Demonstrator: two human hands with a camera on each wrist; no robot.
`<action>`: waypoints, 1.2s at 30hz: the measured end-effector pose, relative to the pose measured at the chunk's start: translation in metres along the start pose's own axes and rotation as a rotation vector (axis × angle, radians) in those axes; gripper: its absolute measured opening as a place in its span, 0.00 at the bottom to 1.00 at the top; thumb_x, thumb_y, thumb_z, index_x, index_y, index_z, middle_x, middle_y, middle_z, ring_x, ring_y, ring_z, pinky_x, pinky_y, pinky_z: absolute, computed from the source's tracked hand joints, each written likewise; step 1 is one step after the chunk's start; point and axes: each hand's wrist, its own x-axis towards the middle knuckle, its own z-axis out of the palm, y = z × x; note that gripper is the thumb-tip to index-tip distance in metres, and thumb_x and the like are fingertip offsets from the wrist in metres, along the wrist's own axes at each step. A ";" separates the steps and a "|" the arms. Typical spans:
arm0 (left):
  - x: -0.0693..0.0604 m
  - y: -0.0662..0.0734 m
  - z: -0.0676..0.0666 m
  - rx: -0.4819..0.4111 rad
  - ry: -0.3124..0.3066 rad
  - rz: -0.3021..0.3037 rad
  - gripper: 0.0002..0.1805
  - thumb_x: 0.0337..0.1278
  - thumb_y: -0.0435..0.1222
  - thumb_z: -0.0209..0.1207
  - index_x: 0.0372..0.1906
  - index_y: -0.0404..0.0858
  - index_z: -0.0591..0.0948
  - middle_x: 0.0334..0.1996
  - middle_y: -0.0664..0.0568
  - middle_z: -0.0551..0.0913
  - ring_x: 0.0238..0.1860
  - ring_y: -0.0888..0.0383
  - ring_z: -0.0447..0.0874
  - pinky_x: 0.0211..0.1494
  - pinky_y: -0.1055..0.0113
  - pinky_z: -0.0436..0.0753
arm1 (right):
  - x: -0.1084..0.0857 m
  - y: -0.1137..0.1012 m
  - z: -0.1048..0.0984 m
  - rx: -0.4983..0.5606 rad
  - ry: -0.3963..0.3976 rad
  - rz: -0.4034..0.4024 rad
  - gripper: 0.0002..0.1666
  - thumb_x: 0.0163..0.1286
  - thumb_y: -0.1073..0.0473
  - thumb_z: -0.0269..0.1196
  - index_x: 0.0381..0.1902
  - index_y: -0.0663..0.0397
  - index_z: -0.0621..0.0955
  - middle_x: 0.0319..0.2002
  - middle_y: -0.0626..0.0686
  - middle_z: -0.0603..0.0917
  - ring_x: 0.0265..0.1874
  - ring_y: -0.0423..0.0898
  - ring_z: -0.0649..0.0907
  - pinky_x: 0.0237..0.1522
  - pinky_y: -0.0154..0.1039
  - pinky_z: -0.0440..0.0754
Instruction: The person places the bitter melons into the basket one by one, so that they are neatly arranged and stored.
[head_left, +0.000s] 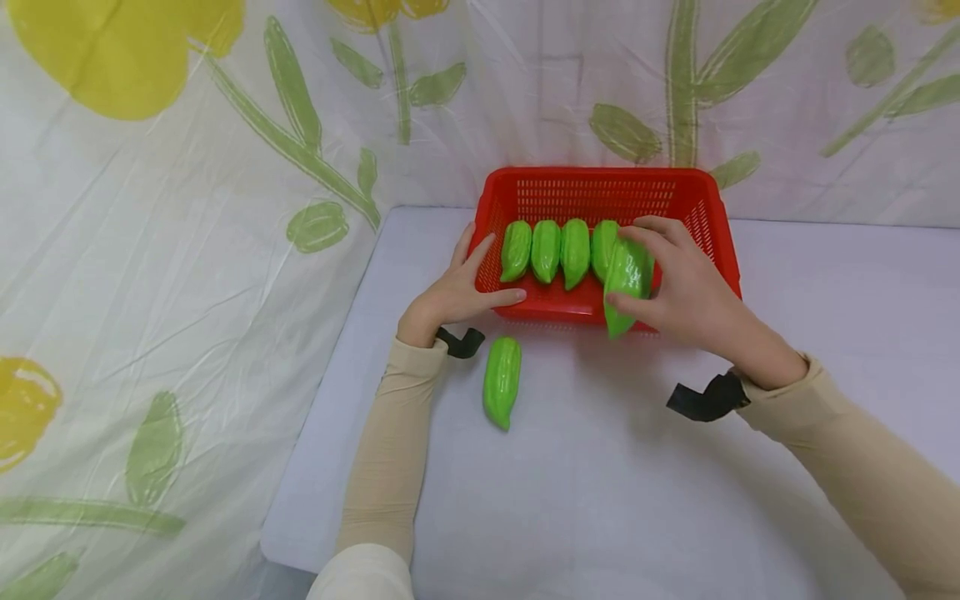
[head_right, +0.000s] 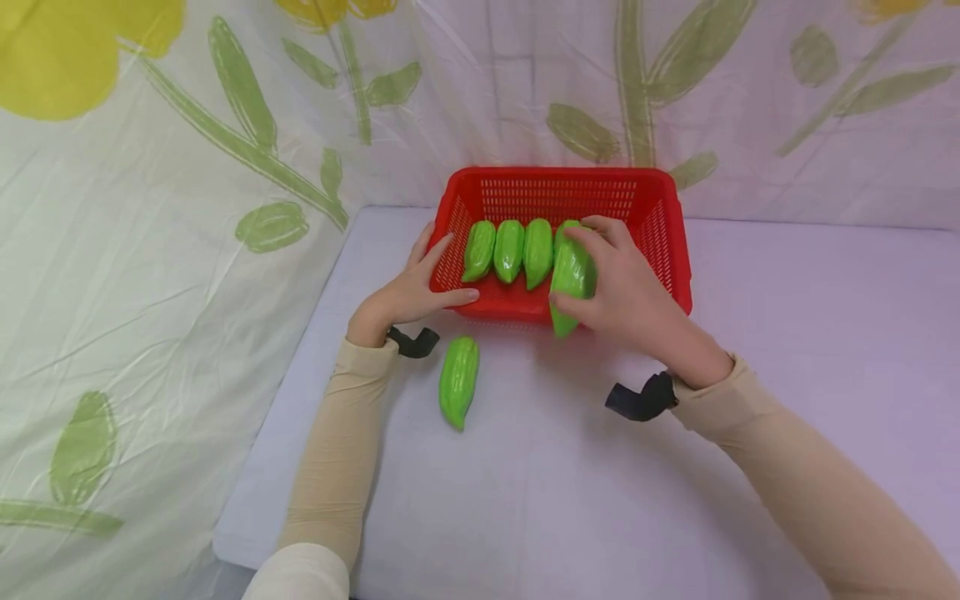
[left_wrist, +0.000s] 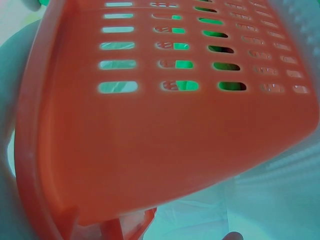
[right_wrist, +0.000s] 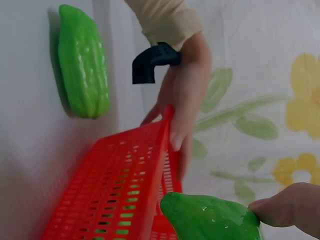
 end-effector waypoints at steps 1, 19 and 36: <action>0.000 0.000 0.000 0.000 0.000 0.002 0.61 0.56 0.63 0.67 0.86 0.51 0.44 0.84 0.61 0.26 0.85 0.50 0.37 0.79 0.41 0.65 | 0.003 0.001 -0.002 -0.005 -0.004 0.009 0.43 0.63 0.58 0.75 0.73 0.63 0.71 0.73 0.66 0.65 0.71 0.64 0.67 0.67 0.67 0.73; 0.000 -0.001 0.001 0.007 0.000 -0.003 0.61 0.57 0.64 0.66 0.86 0.52 0.44 0.84 0.61 0.25 0.85 0.50 0.37 0.79 0.41 0.66 | 0.049 0.039 -0.023 -0.078 -0.109 0.150 0.47 0.69 0.49 0.70 0.77 0.64 0.66 0.76 0.71 0.60 0.74 0.70 0.62 0.68 0.74 0.68; 0.000 -0.001 0.001 0.005 0.002 -0.005 0.62 0.56 0.64 0.67 0.86 0.53 0.44 0.84 0.62 0.25 0.85 0.50 0.38 0.78 0.41 0.66 | 0.087 0.074 -0.029 -0.161 -0.277 0.198 0.47 0.71 0.48 0.67 0.78 0.65 0.64 0.75 0.74 0.62 0.74 0.70 0.60 0.70 0.74 0.65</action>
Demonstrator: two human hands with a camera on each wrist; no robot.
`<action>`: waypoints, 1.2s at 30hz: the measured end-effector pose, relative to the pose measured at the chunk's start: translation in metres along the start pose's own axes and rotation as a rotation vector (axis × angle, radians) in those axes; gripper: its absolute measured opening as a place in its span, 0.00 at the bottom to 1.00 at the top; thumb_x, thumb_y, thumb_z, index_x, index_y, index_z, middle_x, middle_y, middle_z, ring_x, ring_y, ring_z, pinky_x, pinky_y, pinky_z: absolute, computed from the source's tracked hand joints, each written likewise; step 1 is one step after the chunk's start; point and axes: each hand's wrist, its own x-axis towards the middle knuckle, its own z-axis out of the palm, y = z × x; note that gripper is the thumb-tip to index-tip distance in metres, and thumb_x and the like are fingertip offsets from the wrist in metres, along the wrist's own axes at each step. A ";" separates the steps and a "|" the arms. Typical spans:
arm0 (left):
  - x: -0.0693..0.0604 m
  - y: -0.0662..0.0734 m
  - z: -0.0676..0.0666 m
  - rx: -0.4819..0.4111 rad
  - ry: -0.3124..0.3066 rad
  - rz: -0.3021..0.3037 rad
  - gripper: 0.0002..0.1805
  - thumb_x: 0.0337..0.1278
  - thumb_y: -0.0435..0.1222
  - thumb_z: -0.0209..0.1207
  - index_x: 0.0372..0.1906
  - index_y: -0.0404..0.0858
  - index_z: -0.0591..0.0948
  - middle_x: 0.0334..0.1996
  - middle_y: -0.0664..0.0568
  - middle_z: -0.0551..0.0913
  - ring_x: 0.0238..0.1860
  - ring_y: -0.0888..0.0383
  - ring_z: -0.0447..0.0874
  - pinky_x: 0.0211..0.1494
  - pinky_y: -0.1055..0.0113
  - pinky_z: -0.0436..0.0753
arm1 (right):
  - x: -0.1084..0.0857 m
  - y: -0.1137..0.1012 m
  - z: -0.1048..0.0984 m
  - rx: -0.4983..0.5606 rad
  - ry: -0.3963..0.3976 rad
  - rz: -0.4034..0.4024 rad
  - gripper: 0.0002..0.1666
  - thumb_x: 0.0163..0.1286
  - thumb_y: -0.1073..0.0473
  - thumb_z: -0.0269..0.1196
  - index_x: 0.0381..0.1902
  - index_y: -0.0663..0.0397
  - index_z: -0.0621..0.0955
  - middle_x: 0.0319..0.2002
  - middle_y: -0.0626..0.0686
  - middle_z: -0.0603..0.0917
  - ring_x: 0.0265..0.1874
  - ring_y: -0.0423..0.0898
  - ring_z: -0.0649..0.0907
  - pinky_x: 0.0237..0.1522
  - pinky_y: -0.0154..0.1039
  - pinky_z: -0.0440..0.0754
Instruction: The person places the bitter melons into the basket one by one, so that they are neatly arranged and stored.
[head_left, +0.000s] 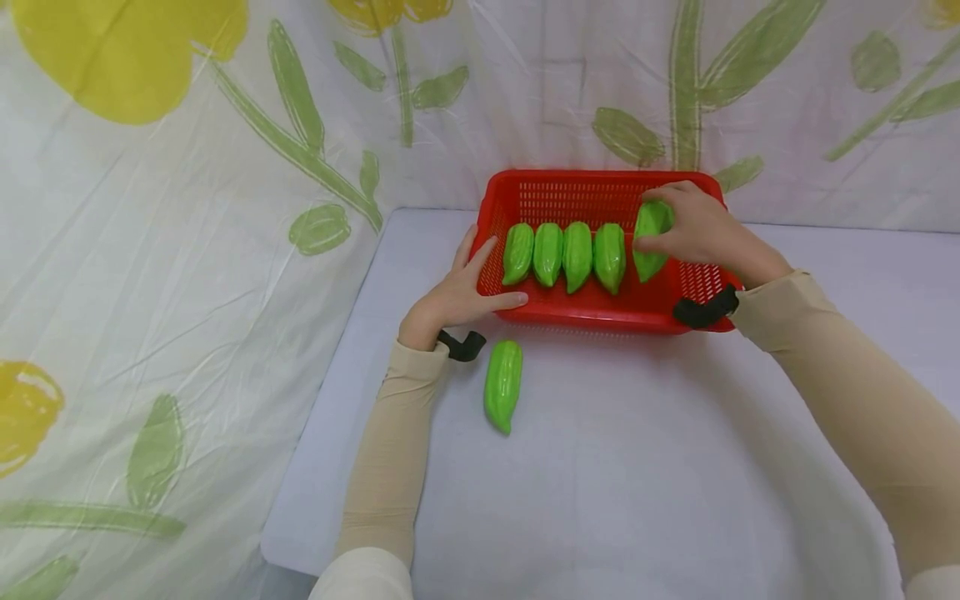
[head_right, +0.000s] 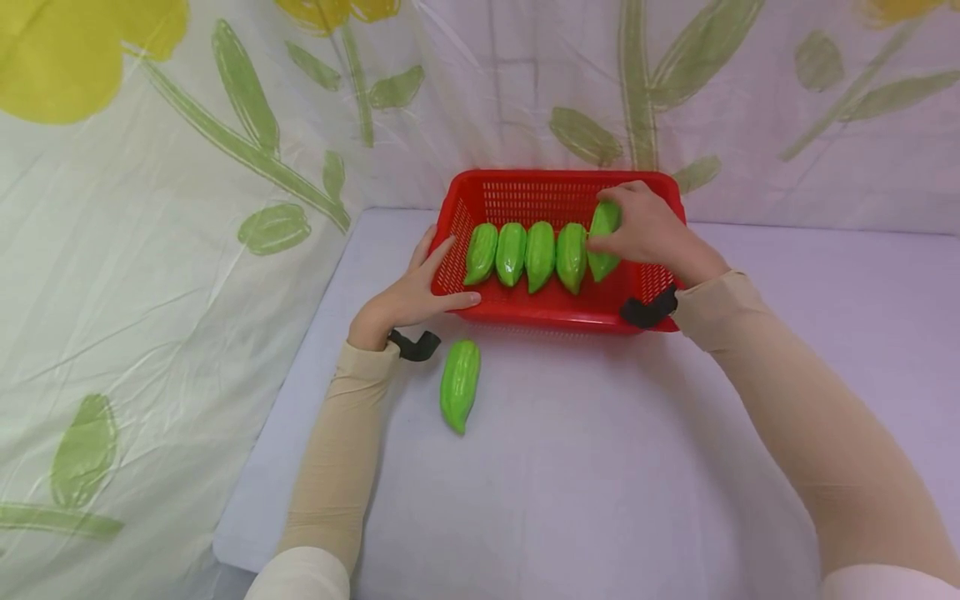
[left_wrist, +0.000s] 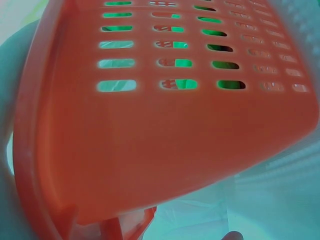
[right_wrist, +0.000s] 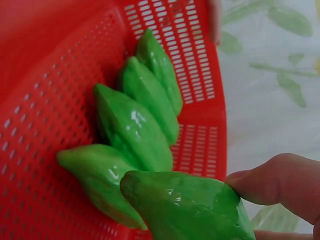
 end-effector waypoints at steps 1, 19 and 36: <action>0.000 0.000 0.000 0.000 0.000 0.000 0.62 0.56 0.64 0.67 0.86 0.53 0.43 0.84 0.62 0.25 0.85 0.50 0.37 0.78 0.41 0.66 | 0.003 0.001 0.000 -0.004 -0.019 0.004 0.47 0.71 0.47 0.66 0.78 0.65 0.63 0.76 0.74 0.62 0.74 0.70 0.60 0.70 0.74 0.64; 0.000 0.001 0.000 -0.004 0.003 -0.007 0.62 0.55 0.64 0.67 0.86 0.52 0.44 0.84 0.61 0.26 0.85 0.50 0.38 0.78 0.41 0.66 | 0.035 0.019 0.007 -0.053 -0.250 0.036 0.46 0.72 0.48 0.66 0.77 0.66 0.64 0.74 0.75 0.63 0.71 0.70 0.64 0.72 0.71 0.65; -0.001 0.001 0.001 -0.010 -0.001 -0.008 0.62 0.56 0.64 0.67 0.86 0.52 0.44 0.84 0.63 0.26 0.85 0.49 0.39 0.78 0.41 0.66 | 0.047 0.026 0.025 -0.048 -0.314 0.058 0.47 0.69 0.51 0.68 0.77 0.67 0.63 0.73 0.76 0.62 0.68 0.69 0.65 0.72 0.68 0.67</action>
